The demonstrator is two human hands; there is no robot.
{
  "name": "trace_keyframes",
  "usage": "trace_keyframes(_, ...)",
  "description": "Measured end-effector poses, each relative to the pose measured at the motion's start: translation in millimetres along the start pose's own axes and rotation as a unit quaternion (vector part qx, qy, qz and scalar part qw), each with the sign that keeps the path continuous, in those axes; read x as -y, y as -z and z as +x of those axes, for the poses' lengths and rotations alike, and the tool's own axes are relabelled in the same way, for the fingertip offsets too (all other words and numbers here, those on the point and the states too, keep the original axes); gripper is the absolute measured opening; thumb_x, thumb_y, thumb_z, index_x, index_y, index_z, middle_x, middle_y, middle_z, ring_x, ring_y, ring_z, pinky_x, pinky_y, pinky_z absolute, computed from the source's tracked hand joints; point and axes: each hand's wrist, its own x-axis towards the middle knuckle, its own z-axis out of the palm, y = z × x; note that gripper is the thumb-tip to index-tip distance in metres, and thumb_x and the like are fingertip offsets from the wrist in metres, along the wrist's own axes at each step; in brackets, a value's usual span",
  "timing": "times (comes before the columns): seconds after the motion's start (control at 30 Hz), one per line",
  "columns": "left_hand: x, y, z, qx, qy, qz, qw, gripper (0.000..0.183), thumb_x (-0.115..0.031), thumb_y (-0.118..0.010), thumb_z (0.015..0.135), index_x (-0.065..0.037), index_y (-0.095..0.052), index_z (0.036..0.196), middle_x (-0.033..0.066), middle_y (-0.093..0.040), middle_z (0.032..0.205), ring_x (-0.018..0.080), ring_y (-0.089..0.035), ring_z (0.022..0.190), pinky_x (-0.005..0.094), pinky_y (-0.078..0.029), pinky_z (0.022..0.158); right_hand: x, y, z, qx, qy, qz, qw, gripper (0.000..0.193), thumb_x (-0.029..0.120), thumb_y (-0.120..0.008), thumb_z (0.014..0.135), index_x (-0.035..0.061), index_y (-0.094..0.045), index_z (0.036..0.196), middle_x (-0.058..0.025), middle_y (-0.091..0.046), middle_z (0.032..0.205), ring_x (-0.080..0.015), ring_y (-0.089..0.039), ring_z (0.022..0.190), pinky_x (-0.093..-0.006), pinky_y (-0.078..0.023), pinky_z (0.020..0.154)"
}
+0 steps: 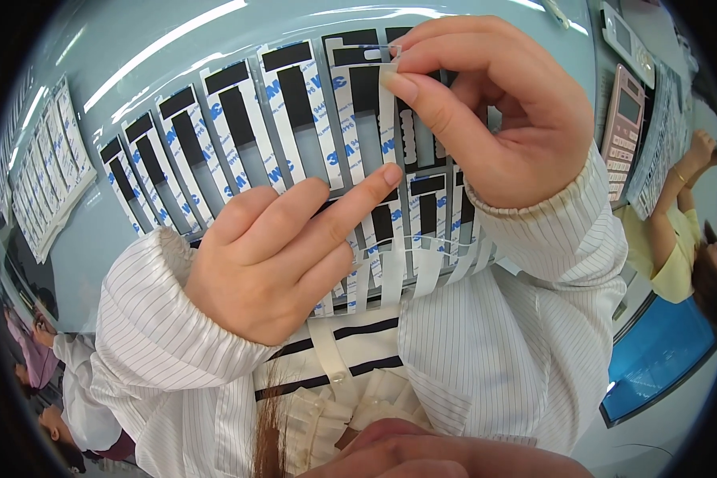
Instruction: Manually sorting and packaging small electronic or medical strips into a carrier frame at a production workstation.
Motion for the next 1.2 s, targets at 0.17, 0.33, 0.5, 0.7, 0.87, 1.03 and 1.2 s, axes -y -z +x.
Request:
trace_keyframes(0.17, 2.3, 0.1, -3.4, -0.008, 0.001, -0.014, 1.0, 0.028, -0.013, -0.07, 0.064, -0.008, -0.043, 0.071, 0.0104, -0.067, 0.133, 0.0255, -0.054, 0.098, 0.0345, -0.044, 0.082, 29.1, 10.0, 18.4, 0.022, -0.107, 0.035, 0.993, 0.013, 0.003, -0.075, 0.087, -0.0013, -0.072, 0.099, -0.0104, -0.064, 0.103, -0.0019, -0.053, 0.061, -0.0163, -0.041, 0.054)
trace_keyframes(0.33, 4.7, 2.5, -5.9, -0.027, 0.029, -0.029, 0.999, 0.028, -0.013, -0.072, 0.065, -0.006, -0.046, 0.073, 0.0159, -0.066, 0.133, 0.0279, -0.056, 0.101, 0.036, -0.043, 0.083, 29.0, 6.9, 18.4, 0.015, -0.111, 0.048, 0.993, 0.012, 0.002, -0.076, 0.085, -0.0009, -0.072, 0.096, -0.0078, -0.063, 0.096, 0.0011, -0.049, 0.053, -0.0147, -0.037, 0.049)
trace_keyframes(0.5, 4.5, 4.0, -5.3, -0.02, 0.033, -0.022, 0.999, 0.028, -0.012, -0.073, 0.065, -0.006, -0.046, 0.073, 0.0158, -0.066, 0.133, 0.028, -0.056, 0.103, 0.0366, -0.043, 0.083, 34.3, 8.2, 20.6, 0.032, -0.11, -0.016, 0.993, 0.013, 0.003, -0.077, 0.085, -0.0012, -0.071, 0.096, -0.0081, -0.061, 0.096, -0.0002, -0.049, 0.051, -0.0165, -0.038, 0.047)
trace_keyframes(0.7, 5.1, 4.1, -6.3, -0.027, 0.026, -0.007, 0.999, 0.03, -0.012, -0.073, 0.064, -0.007, -0.045, 0.073, 0.016, -0.066, 0.133, 0.0281, -0.056, 0.104, 0.0365, -0.043, 0.084, 31.8, 2.4, 17.4, 0.002, -0.061, -0.042, 0.997, 0.013, 0.002, -0.077, 0.083, -0.0008, -0.069, 0.093, -0.0107, -0.06, 0.094, -0.0062, -0.052, 0.051, -0.0208, -0.04, 0.047)
trace_keyframes(0.87, 4.4, 2.4, -6.6, -0.029, 0.024, -0.007, 0.999, 0.03, -0.014, -0.073, 0.062, -0.007, -0.045, 0.073, 0.0164, -0.066, 0.132, 0.0281, -0.056, 0.104, 0.036, -0.044, 0.083, 29.5, -0.8, 13.1, -0.036, 0.017, -0.149, 0.988, 0.018, 0.006, -0.078, 0.083, -0.0013, -0.069, 0.097, -0.0136, -0.058, 0.096, -0.0117, -0.051, 0.053, -0.0239, -0.042, 0.048)
trace_keyframes(1.03, 4.2, -0.9, -10.0, -0.049, 0.024, -0.005, 0.999, 0.031, -0.015, -0.073, 0.062, -0.007, -0.044, 0.072, 0.0172, -0.066, 0.132, 0.0285, -0.056, 0.104, 0.0364, -0.044, 0.082, 46.5, 2.3, 8.9, -0.061, -0.01, -0.235, 0.97, 0.027, 0.012, -0.079, 0.084, -0.0012, -0.07, 0.107, -0.016, -0.057, 0.102, -0.0128, -0.051, 0.057, -0.0246, -0.043, 0.052)
trace_keyframes(1.2, 3.6, -0.4, -12.5, -0.046, 0.017, -0.004, 0.999, 0.03, -0.014, -0.074, 0.063, -0.006, -0.046, 0.071, 0.018, -0.066, 0.132, 0.0296, -0.057, 0.104, 0.0378, -0.045, 0.082, 14.4, 12.8, -0.7, -0.001, 0.204, -0.297, 0.933, 0.04, 0.039, -0.067, 0.092, 0.0122, -0.07, 0.122, -0.0168, -0.059, 0.126, -0.0216, -0.06, 0.093, -0.0339, -0.05, 0.078)
